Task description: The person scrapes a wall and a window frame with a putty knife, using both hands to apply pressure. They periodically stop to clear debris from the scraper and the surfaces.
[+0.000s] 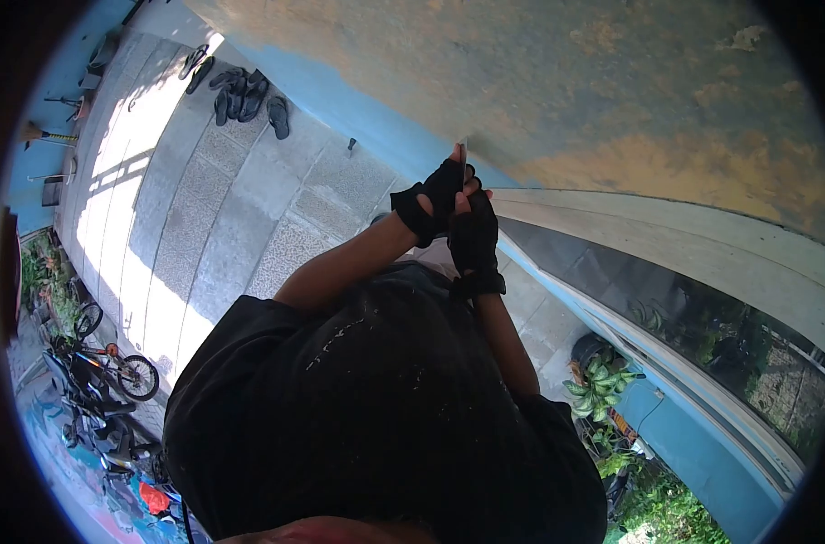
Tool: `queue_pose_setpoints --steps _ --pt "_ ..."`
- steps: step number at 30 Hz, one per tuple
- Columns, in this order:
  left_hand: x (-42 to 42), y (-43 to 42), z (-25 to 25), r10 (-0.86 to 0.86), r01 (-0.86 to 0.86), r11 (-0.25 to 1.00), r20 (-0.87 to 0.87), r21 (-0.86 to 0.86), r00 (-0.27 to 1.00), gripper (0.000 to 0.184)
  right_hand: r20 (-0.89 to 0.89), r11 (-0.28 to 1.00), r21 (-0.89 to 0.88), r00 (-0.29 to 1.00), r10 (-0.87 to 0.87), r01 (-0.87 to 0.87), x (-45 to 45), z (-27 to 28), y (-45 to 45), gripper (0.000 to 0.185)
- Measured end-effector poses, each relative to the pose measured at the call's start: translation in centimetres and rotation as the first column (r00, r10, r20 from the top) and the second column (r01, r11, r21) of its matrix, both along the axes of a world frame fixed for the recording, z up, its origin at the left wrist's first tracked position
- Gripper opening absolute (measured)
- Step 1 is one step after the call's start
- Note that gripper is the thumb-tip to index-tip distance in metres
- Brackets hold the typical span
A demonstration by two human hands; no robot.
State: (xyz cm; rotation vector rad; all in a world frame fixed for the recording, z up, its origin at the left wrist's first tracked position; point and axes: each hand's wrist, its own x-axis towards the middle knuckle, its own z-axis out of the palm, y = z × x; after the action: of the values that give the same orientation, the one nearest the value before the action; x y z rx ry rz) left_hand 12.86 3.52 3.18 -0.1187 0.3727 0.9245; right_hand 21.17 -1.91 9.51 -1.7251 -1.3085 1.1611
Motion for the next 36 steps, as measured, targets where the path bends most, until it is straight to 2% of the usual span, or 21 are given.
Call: queue_pose_setpoints --steps 1,3,5,6,8,9,10,12,14,16,17,19,21,23,25,26,28,30,32,35,36 --pt "0.2 0.0 -0.1 -0.008 0.008 1.000 0.009 0.017 1.000 0.049 -0.003 0.999 -0.032 1.000 0.007 -0.007 0.3 0.2 0.1 0.021" --pt "0.6 -0.1 -0.1 -0.025 0.024 0.999 0.016 0.040 1.000 0.046 -0.008 0.998 -0.057 1.000 0.006 -0.007 0.5 0.4 -0.1 0.022" --pt "0.1 0.2 2.7 -0.043 0.029 0.988 -0.087 -0.154 0.995 0.055 -0.105 1.000 -0.008 0.994 0.024 -0.025 0.6 0.2 0.2 0.022" --pt "-0.1 0.5 2.6 -0.045 0.031 0.988 -0.088 -0.149 0.995 0.055 -0.106 1.000 -0.002 0.994 0.021 -0.022 0.3 0.2 0.5 0.022" --pt "-0.8 0.5 2.2 0.094 -0.105 0.992 -0.137 -0.071 0.986 0.054 0.125 0.977 0.181 0.988 0.092 -0.114 -0.6 -0.2 1.1 0.024" --pt "-1.1 0.7 2.3 0.036 -0.061 0.982 -0.143 -0.176 0.989 0.053 0.117 0.910 0.380 0.985 0.129 -0.164 -0.7 -1.4 1.6 0.025" --pt "-0.8 0.7 1.9 0.032 -0.057 0.982 -0.141 -0.181 0.989 0.053 0.118 0.912 0.376 0.985 0.125 -0.161 -0.5 -0.8 1.4 0.025" --pt "-0.3 0.3 1.2 0.075 -0.077 0.992 -0.022 -0.098 0.997 0.052 0.047 0.989 0.114 0.994 0.094 -0.098 -0.5 1.0 0.9 0.024" --pt "0.3 0.0 2.0 0.057 -0.061 0.994 -0.050 -0.090 0.997 0.053 0.079 0.984 0.138 0.992 0.100 -0.110 0.5 0.1 0.9 0.025" --pt "0.1 0.3 2.0 0.051 -0.058 0.995 -0.086 -0.079 0.995 0.053 0.002 0.996 0.013 0.996 0.092 -0.092 0.8 -0.4 1.0 0.023" --pt "-0.2 0.5 1.4 0.089 -0.093 0.995 -0.104 -0.039 0.991 0.054 -0.001 0.996 0.015 0.996 0.093 -0.093 0.4 -0.8 1.2 0.023" --pt "-0.5 0.9 0.9 0.125 -0.126 0.992 -0.115 -0.003 0.985 0.055 0.069 0.964 0.234 0.991 0.113 -0.126 -0.4 -1.4 1.5 0.022" --pt "-0.4 0.4 1.0 0.081 -0.088 0.994 -0.102 -0.069 0.991 0.056 0.102 0.971 0.200 0.988 0.114 -0.133 0.1 -0.9 0.8 0.021" --pt "0.4 -0.4 1.0 0.052 -0.055 0.998 -0.102 -0.026 0.993 0.056 0.121 0.972 0.187 0.985 0.120 -0.141 0.5 -1.0 0.5 0.020" --pt "0.2 0.2 1.1 0.036 -0.033 0.999 -0.104 0.031 0.994 0.057 -0.024 0.997 0.063 0.999 0.037 -0.036 0.9 -1.3 0.3 0.020" --pt "0.1 0.3 1.1 0.054 -0.055 0.998 -0.112 -0.006 0.992 0.057 -0.029 0.997 0.066 0.999 0.038 -0.036 0.6 -1.0 0.6 0.020" --pt "-0.1 0.6 0.8 0.061 -0.066 0.997 -0.119 -0.043 0.991 0.058 0.022 0.978 0.178 0.993 0.112 -0.114 -0.3 -0.4 1.3 0.020" --pt "-1.1 1.5 -0.3 0.119 -0.132 0.988 -0.159 -0.076 0.980 0.057 0.062 0.973 0.186 0.990 0.127 -0.136 -0.6 -1.9 1.9 0.020" --pt "-0.7 1.1 -0.2 0.132 -0.142 0.989 -0.166 -0.048 0.977 0.055 0.097 0.967 0.192 0.984 0.149 -0.165 -0.5 -1.6 1.6 0.020" --pt "0.1 0.8 0.4 0.133 -0.132 0.991 -0.194 0.021 0.972 0.054 0.051 0.979 0.167 0.993 0.106 -0.113 0.1 -0.3 1.1 0.021" --pt "0.1 0.8 0.2 0.118 -0.116 0.993 -0.136 0.018 0.984 0.055 0.050 0.981 0.154 0.993 0.110 -0.116 0.1 -0.3 1.2 0.021"
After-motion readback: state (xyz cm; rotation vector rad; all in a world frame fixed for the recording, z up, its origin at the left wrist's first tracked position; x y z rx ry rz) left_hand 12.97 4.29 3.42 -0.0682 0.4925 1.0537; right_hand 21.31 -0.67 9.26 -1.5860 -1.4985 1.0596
